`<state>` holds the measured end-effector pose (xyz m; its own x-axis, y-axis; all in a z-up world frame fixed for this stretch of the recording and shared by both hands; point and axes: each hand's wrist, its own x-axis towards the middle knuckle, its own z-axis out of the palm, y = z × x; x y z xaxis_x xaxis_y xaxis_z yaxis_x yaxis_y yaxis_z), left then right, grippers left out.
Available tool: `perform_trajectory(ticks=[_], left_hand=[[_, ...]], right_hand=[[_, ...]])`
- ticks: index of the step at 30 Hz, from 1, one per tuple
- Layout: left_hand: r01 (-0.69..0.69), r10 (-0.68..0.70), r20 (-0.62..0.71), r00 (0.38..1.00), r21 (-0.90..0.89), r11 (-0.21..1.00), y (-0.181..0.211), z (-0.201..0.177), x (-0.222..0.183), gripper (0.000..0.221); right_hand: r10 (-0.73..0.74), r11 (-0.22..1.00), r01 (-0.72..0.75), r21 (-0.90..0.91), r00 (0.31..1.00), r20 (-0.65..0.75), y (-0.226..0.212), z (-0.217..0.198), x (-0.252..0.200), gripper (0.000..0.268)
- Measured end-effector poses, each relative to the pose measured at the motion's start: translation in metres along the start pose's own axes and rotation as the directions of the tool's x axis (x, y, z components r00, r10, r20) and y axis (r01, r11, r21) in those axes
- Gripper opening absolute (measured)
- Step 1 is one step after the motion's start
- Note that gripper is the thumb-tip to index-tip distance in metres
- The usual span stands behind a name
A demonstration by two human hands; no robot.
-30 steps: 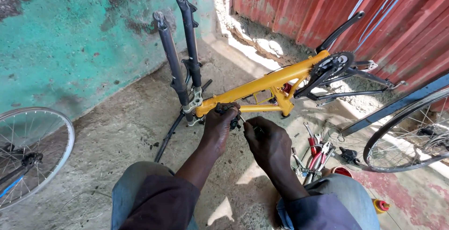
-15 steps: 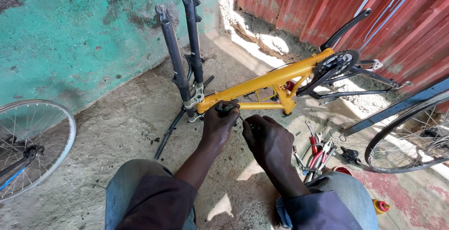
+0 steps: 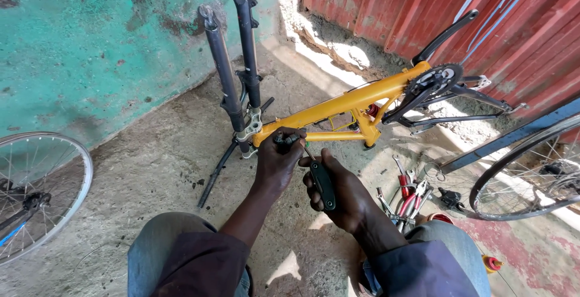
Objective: Adjusting the front fork of a bicycle frame using a multi-tool
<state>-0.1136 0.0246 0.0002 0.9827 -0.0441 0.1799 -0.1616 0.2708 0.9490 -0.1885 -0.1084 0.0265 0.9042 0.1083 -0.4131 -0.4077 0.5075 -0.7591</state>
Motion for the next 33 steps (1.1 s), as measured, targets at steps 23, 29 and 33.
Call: perform_trajectory(ticks=[23, 29, 33], left_hand=[[-0.174, 0.168, 0.056, 0.984, 0.125, 0.977, -0.022, -0.016, 0.016, 0.028], [-0.199, 0.183, 0.094, 0.979, 0.221, 0.955, -0.011, -0.008, 0.010, 0.027], [-0.183, 0.178, 0.044, 0.983, 0.301, 0.936, -0.003, -0.003, 0.010, 0.027]], right_hand=[[-0.065, 0.983, 0.076, -0.170, 0.995, 0.073, -0.008, -0.016, 0.008, 0.038], [0.002, 0.956, 0.001, -0.293, 1.000, 0.011, 0.003, -0.019, 0.008, 0.056], [-0.037, 0.962, 0.060, -0.268, 0.995, 0.089, 0.015, -0.030, 0.010, 0.049]])
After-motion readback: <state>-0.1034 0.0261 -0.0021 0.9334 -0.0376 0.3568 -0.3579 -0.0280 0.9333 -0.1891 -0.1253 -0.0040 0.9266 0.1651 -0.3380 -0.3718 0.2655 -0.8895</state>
